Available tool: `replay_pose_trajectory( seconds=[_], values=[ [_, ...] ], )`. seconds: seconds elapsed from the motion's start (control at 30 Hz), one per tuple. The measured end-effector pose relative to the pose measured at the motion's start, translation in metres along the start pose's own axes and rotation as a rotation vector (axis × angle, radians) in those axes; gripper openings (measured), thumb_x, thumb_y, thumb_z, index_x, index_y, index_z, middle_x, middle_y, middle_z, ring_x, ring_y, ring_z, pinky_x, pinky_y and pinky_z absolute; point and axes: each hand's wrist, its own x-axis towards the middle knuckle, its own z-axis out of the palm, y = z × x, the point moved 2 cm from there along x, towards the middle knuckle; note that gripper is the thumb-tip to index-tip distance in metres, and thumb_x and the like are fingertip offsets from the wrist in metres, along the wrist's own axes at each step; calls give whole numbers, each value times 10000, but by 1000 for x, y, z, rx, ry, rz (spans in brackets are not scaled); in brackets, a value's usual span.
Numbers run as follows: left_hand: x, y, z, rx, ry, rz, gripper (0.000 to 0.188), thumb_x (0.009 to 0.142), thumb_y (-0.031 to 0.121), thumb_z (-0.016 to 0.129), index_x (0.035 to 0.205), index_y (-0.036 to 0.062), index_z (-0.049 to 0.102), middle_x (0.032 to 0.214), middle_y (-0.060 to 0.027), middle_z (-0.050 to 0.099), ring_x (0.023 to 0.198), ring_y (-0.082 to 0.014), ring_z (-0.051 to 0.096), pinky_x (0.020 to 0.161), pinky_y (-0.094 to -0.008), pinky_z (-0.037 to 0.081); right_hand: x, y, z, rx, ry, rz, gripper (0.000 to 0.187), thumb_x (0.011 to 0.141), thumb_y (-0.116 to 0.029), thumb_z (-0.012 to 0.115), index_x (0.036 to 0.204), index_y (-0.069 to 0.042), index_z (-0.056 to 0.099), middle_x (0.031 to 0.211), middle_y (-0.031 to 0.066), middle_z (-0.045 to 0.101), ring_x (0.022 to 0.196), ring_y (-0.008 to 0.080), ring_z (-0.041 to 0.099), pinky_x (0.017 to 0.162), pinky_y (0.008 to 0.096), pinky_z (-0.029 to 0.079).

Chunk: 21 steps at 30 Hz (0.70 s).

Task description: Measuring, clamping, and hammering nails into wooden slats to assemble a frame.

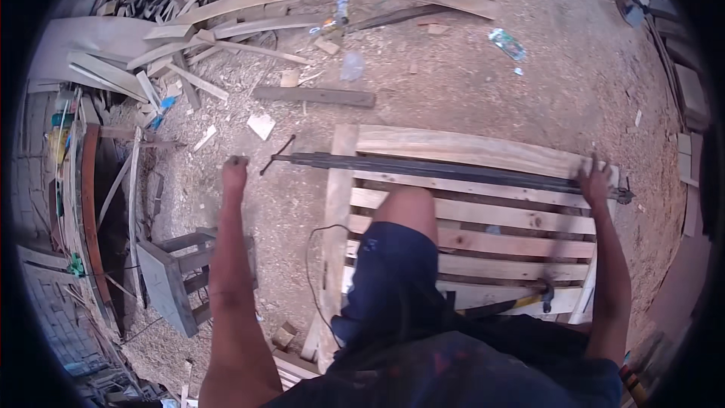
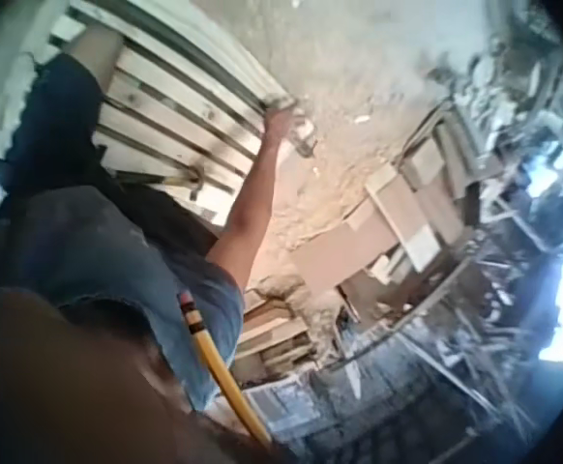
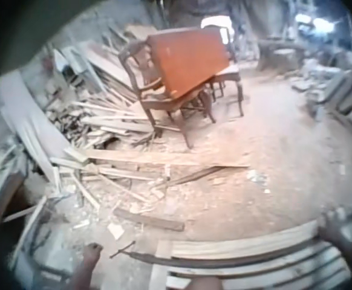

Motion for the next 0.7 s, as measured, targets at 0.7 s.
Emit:
replay_pose_trajectory(
  seconds=[0.7],
  values=[
    [108, -121, 236, -983, -70, -129, 587, 1087, 281, 511, 1607, 46, 370, 1635, -128, 437, 1433, -294, 496, 1129, -436, 471, -99, -412, -55, 226, -265, -160, 1237, 743, -927, 632, 1703, -248, 248, 1730, 330, 113, 1583, 557, 94, 1200, 762, 25]
  ],
)
